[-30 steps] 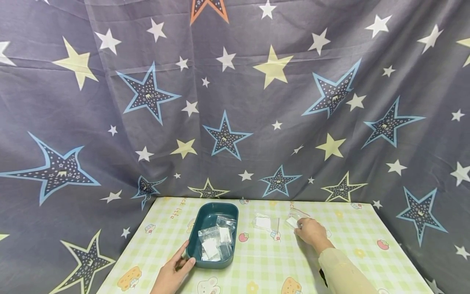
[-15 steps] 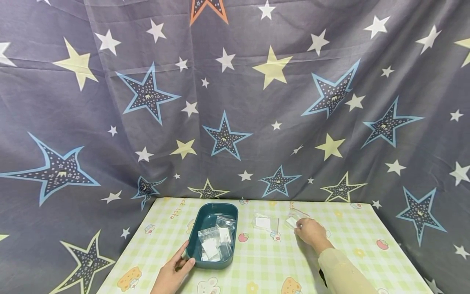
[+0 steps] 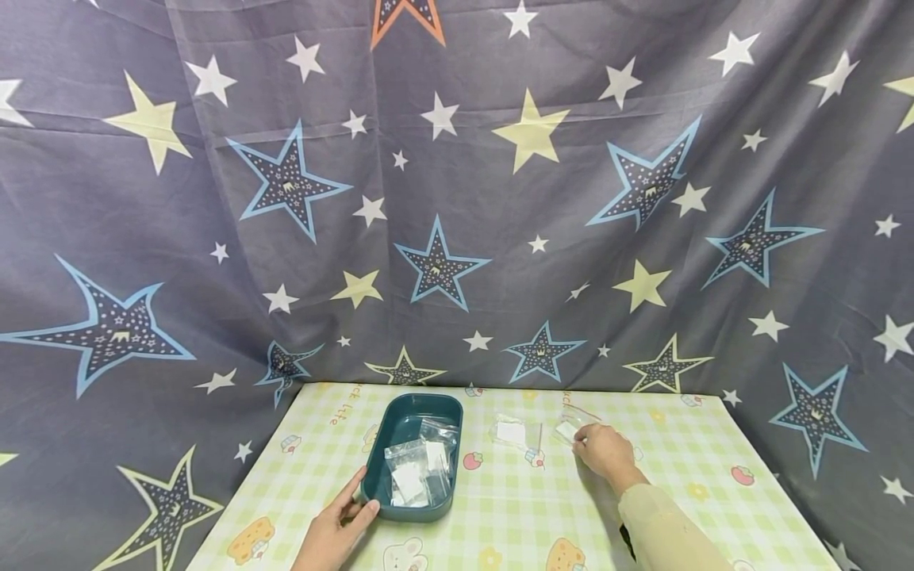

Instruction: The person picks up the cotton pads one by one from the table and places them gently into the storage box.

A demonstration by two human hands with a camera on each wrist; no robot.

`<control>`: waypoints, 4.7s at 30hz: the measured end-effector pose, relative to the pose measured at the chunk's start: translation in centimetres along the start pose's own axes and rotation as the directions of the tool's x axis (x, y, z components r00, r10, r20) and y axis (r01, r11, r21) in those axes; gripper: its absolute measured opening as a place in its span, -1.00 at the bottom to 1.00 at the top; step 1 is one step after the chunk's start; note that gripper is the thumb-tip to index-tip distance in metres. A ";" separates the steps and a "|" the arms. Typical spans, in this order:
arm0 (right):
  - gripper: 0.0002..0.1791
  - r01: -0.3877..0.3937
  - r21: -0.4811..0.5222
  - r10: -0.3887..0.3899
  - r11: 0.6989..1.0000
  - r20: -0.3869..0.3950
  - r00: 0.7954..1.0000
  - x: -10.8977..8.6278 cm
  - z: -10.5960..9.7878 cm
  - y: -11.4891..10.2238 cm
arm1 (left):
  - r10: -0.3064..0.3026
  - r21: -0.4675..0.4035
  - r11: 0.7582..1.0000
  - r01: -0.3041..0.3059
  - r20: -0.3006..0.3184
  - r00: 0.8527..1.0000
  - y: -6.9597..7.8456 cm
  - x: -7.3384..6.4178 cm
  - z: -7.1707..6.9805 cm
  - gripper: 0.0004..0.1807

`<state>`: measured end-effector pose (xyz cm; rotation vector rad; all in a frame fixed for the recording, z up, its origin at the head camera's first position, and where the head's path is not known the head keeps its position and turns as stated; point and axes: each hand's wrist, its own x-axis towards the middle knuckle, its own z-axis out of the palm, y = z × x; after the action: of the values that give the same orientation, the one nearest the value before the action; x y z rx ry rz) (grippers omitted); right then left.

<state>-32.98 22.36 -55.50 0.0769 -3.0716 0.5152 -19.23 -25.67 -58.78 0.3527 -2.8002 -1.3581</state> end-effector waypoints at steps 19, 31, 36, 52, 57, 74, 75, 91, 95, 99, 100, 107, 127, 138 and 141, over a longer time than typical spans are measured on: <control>-0.76 -0.009 0.009 0.010 1.000 -0.092 0.996 -0.2 0.0 0.1 | 0.004 0.004 1.000 -0.004 -0.004 1.000 0.3 -0.2 -0.1 -0.13; -0.78 -0.034 0.068 0.041 0.997 -0.100 0.994 -0.8 -0.1 0.0 | 0.003 0.011 1.000 -0.003 0.003 1.000 0.2 -0.1 -0.1 -0.13; -0.76 -0.052 0.129 0.067 0.990 -0.115 0.991 -1.1 -0.1 -0.1 | 0.004 0.017 1.000 -0.004 0.001 1.000 0.0 0.0 -0.1 -0.13; -0.68 -0.108 0.282 0.152 0.953 -0.141 0.978 -1.2 0.2 0.3 | -0.006 0.010 1.000 0.006 0.010 1.000 0.1 0.1 -0.1 -0.12; -0.67 -0.107 0.287 0.153 0.952 -0.143 0.978 -1.5 0.0 0.3 | -0.002 0.014 1.000 0.002 0.004 1.000 0.1 0.1 -0.1 -0.12; -0.70 -0.080 0.328 0.149 0.941 -0.191 0.970 -2.3 -0.2 0.5 | 0.014 0.008 1.000 -0.014 0.007 1.000 -0.1 0.1 -0.1 -0.13; -0.70 -0.080 0.333 0.150 0.940 -0.190 0.970 -2.4 -0.3 0.5 | 0.015 0.009 1.000 -0.015 0.006 1.000 -0.1 0.1 -0.1 -0.13; -0.73 -0.003 0.370 0.103 0.929 -0.252 0.962 -2.8 -1.0 0.4 | 0.018 0.000 1.000 -0.018 0.004 1.000 0.2 -0.1 -0.3 -0.12; -0.75 0.019 0.382 0.092 0.924 -0.270 0.958 -3.0 -1.3 0.1 | 0.020 -0.001 1.000 -0.020 0.006 1.000 0.0 -0.1 -0.3 -0.12; -0.76 0.042 0.397 0.080 0.917 -0.285 0.955 -3.3 -1.7 -0.3 | 0.028 -0.002 1.000 -0.028 0.004 1.000 -0.1 -0.1 -0.2 -0.13; -0.76 0.051 0.397 0.074 0.916 -0.292 0.953 -3.3 -1.8 -0.4 | 0.029 -0.002 1.000 -0.029 0.003 1.000 -0.1 -0.1 -0.2 -0.12; -0.78 0.111 0.406 0.037 0.907 -0.340 0.940 -3.5 -2.4 -1.6 | 0.031 -0.002 1.000 -0.031 -0.003 1.000 0.0 -0.2 -0.2 -0.13; -0.67 0.063 0.769 0.095 0.636 -0.159 0.983 -3.9 -4.6 -5.5 | 0.013 0.008 1.000 -0.013 0.013 1.000 0.0 0.0 -0.2 -0.12; -0.68 0.068 0.831 0.075 0.553 -0.131 0.989 -4.1 -5.4 -8.1 | 0.011 0.007 1.000 -0.011 0.014 1.000 0.1 0.0 -0.2 -0.12; -0.68 0.083 0.832 0.058 0.548 -0.136 0.989 -4.0 -5.3 -8.7 | 0.009 0.005 1.000 -0.009 0.012 1.000 0.0 0.0 -0.1 -0.12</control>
<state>-28.39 16.06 -47.84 0.0683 -2.3554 1.8469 -19.27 -25.76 -58.66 0.3328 -2.8116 -1.3554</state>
